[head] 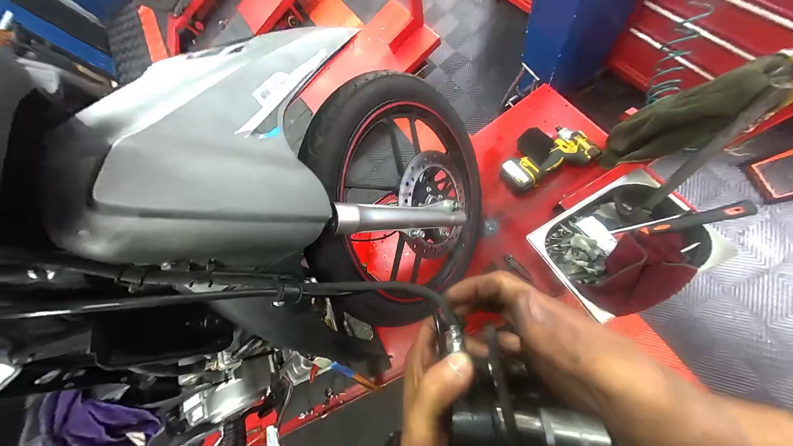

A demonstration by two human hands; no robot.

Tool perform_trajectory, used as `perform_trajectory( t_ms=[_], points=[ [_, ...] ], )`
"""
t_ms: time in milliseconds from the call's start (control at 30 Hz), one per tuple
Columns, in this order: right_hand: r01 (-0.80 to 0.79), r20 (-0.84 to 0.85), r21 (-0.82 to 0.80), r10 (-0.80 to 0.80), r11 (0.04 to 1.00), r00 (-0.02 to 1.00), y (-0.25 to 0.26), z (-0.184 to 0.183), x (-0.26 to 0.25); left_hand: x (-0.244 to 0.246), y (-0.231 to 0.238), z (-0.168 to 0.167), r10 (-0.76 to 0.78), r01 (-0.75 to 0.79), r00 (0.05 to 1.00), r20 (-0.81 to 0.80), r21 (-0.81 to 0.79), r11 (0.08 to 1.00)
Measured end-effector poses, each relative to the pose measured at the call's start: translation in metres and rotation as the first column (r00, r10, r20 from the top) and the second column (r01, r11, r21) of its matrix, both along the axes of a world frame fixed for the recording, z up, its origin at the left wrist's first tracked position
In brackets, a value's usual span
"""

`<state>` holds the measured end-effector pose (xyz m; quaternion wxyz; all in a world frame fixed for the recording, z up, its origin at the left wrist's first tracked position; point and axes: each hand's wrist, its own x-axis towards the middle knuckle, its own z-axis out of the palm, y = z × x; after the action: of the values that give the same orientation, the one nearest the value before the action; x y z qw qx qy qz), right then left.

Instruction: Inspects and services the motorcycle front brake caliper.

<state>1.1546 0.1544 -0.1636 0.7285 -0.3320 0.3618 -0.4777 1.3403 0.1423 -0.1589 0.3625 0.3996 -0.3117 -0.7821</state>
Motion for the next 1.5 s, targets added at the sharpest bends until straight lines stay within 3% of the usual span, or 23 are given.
perform_trajectory(
  t_ms=[233, 367, 833, 1500],
  points=[
    [0.037, -0.166, -0.375, -0.107, 0.926, 0.98, 0.009, -0.017, 0.009, 0.0, 0.004, -0.002, 0.029, -0.027, 0.998, 0.047, -0.035, 0.999],
    [0.031, -0.272, -0.387, -0.146, 0.922, 0.951, 0.012, -0.013, 0.005, -0.003, 0.005, -0.003, 0.021, -0.017, 0.995, 0.099, -0.047, 0.999],
    [-0.103, -0.25, -0.354, 0.012, 0.929, 0.968, 0.003, 0.007, -0.012, -0.013, 0.003, 0.0, 0.043, -0.033, 0.995, 0.086, -0.112, 0.993],
    [-0.154, -0.321, -0.387, 0.024, 0.909, 0.947, -0.002, 0.007, -0.013, -0.02, 0.003, -0.006, 0.115, -0.108, 0.992, 0.054, -0.122, 0.987]
  ],
)
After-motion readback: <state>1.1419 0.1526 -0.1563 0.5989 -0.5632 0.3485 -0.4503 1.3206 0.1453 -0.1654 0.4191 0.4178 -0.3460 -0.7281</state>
